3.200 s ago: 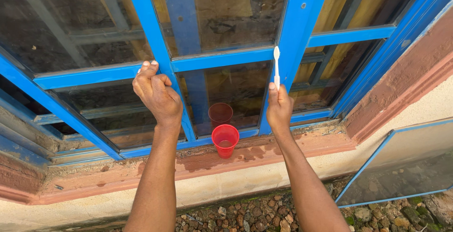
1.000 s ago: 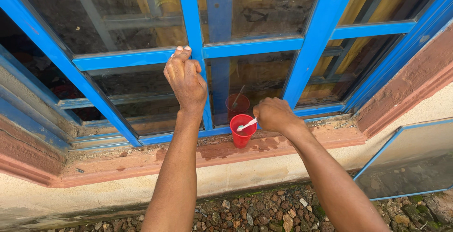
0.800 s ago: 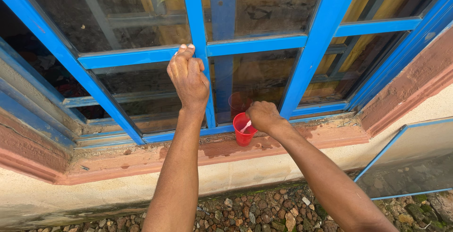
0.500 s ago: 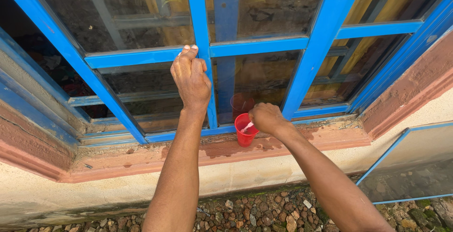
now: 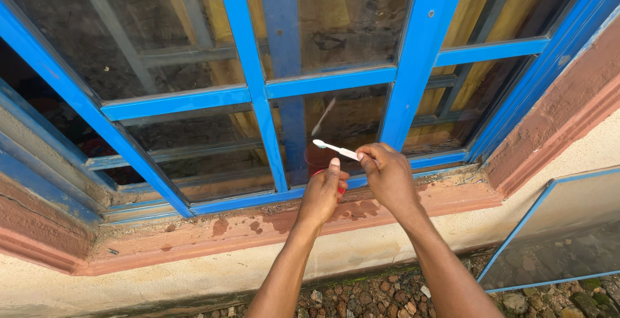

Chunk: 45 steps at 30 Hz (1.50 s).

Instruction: The person scrubs the frame and glass of a blue window using a toothbrush and water from a red cup, then washes a red cloth in a bucket.

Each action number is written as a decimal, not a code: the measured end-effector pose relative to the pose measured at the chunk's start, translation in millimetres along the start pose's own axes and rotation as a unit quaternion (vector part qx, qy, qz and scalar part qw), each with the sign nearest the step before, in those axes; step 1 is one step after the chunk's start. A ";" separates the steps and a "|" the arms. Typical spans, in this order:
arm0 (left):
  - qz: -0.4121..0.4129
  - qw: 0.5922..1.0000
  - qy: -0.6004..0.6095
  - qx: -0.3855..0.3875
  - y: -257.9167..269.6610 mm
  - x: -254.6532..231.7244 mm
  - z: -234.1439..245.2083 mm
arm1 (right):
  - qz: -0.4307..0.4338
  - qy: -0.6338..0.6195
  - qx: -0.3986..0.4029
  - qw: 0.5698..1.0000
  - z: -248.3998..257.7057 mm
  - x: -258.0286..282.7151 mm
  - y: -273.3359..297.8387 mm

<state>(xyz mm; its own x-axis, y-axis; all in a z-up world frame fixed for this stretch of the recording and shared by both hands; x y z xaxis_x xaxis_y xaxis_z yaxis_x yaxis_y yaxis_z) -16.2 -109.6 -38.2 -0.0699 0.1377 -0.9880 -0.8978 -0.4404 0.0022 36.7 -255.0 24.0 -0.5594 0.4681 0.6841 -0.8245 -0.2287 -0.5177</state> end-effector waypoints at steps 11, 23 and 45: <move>0.137 0.970 0.191 0.066 -2.3 67.2 -26.0 | -0.043 0.025 0.112 0.992 -30.1 -30.4 32.7; 0.023 0.998 0.049 0.032 18.9 16.4 30.2 | 0.055 -0.031 -0.039 0.997 26.8 -6.3 -32.1; -0.460 0.790 -0.340 -0.222 26.3 -238.8 138.6 | 0.284 -0.508 -0.141 0.801 131.5 55.6 -203.8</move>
<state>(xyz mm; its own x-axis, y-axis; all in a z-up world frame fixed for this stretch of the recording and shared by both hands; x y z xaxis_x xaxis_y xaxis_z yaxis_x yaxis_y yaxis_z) -83.3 -31.1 219.2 0.1707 0.9586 -0.2277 -0.4743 -0.1227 -0.8718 162.3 -294.7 235.1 -0.7362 -0.6123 0.2884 -0.4404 0.1099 -0.8910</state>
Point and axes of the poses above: each hand's wrist, its own y-axis away from the middle knuckle, its own z-axis out of the back of the hand, x = y × z, the point moved 5 cm from there along -y, towards the middle knuckle, and after that the axes turned 6 degrees about -x, right-handed, at the moved point
